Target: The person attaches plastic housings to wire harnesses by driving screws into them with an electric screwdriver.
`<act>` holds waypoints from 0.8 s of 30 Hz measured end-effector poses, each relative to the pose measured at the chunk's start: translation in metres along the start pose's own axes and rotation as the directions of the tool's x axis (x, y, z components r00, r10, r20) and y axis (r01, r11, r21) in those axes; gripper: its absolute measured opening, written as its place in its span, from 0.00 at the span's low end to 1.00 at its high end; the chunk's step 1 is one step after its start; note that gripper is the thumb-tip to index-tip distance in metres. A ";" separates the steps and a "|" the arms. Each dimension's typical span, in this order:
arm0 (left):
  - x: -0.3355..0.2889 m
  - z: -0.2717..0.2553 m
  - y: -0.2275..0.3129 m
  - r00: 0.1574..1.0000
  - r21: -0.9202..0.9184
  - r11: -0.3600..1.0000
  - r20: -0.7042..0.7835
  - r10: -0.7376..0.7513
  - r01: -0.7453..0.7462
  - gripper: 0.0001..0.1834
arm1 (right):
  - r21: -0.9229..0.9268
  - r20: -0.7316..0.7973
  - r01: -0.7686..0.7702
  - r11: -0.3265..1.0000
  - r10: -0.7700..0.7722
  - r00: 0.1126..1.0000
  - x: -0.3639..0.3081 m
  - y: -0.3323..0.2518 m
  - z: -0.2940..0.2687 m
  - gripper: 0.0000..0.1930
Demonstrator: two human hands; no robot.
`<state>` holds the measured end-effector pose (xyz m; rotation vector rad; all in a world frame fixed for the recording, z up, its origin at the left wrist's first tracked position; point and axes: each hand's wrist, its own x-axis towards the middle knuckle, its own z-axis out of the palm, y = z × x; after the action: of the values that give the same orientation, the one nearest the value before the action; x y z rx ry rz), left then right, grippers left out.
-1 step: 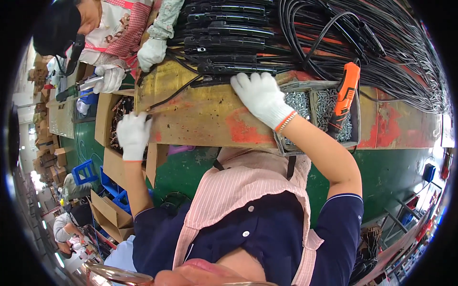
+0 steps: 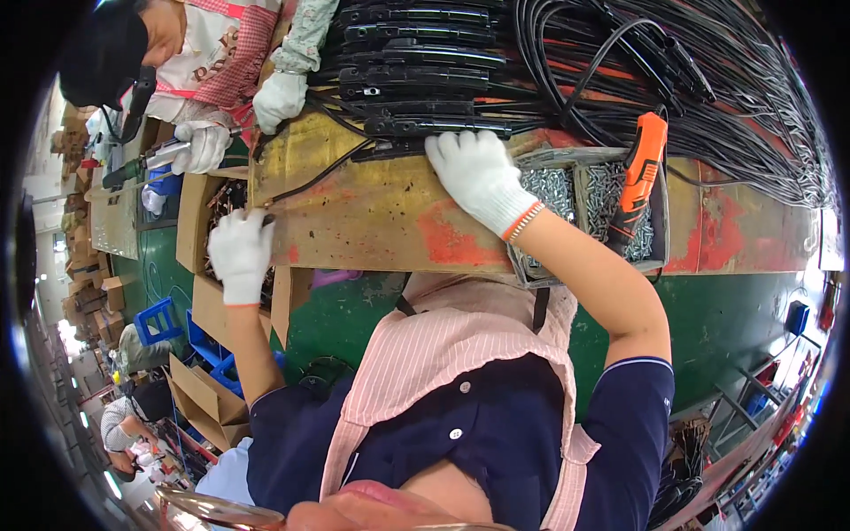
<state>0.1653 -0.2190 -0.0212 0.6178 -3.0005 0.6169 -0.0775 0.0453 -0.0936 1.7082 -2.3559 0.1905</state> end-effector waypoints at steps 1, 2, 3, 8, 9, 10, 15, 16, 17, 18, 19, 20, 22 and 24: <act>0.002 -0.009 -0.001 0.999 -0.030 0.999 -0.047 -0.019 0.017 0.10 | -0.073 0.078 -0.027 0.997 0.032 0.996 0.008 -0.004 0.006 0.16; -0.001 -0.018 -0.003 0.995 -0.054 0.997 -0.085 -0.051 0.047 0.12 | -0.136 0.152 -0.034 0.990 0.055 0.987 0.016 -0.009 0.009 0.15; -0.003 -0.021 -0.005 0.990 -0.045 0.999 -0.136 -0.036 0.030 0.13 | -0.149 0.162 -0.045 0.988 0.069 0.984 0.021 -0.014 0.011 0.13; 0.002 -0.018 -0.003 0.992 0.044 0.998 -0.115 -0.046 0.051 0.13 | -0.171 0.189 -0.003 0.985 0.035 0.981 0.036 -0.009 0.015 0.08; 0.001 -0.011 -0.006 0.997 0.060 0.996 -0.050 -0.057 0.060 0.12 | -0.138 0.188 0.044 0.989 -0.017 0.982 0.038 -0.005 0.010 0.08; -0.002 -0.004 -0.007 0.997 0.077 0.995 0.016 -0.069 0.068 0.12 | -0.106 0.186 0.090 0.990 -0.070 0.980 0.038 -0.003 0.007 0.07; -0.014 0.024 0.003 0.980 0.066 0.997 0.199 0.016 -0.029 0.10 | 0.050 0.004 0.035 0.998 -0.035 0.999 0.030 0.013 -0.005 0.18; -0.019 0.022 0.001 0.980 0.069 0.997 0.200 0.020 -0.034 0.10 | 0.053 0.004 0.030 0.998 -0.030 1.000 0.029 0.013 -0.006 0.18; -0.023 0.019 0.002 0.980 0.066 0.998 0.199 0.009 -0.022 0.11 | 0.075 -0.012 0.049 0.996 -0.048 0.999 0.027 0.015 -0.007 0.18; -0.025 0.019 0.002 0.980 0.063 0.998 0.198 -0.003 -0.009 0.11 | 0.097 -0.028 0.069 0.993 -0.066 0.997 0.026 0.018 -0.009 0.17; -0.026 0.021 0.002 0.980 0.073 0.997 0.197 -0.001 -0.014 0.11 | 0.097 -0.025 0.063 0.993 -0.061 0.998 0.025 0.022 -0.010 0.17; -0.028 0.020 0.001 0.979 0.079 0.997 0.205 -0.005 -0.011 0.11 | 0.120 0.011 0.107 0.987 -0.109 0.994 0.026 0.025 -0.013 0.17; -0.030 0.021 -0.001 0.964 0.088 0.996 0.261 -0.043 0.020 0.10 | 0.152 0.042 0.152 0.977 -0.160 0.986 0.027 0.033 -0.018 0.17; -0.031 0.024 0.001 0.967 0.110 0.994 0.253 -0.030 0.002 0.09 | 0.214 0.041 0.142 0.966 -0.154 0.987 0.031 0.042 -0.025 0.17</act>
<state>0.1949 -0.2160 -0.0466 0.7829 -3.2098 0.7595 -0.1243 0.0361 -0.0606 2.0038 -2.3048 0.3824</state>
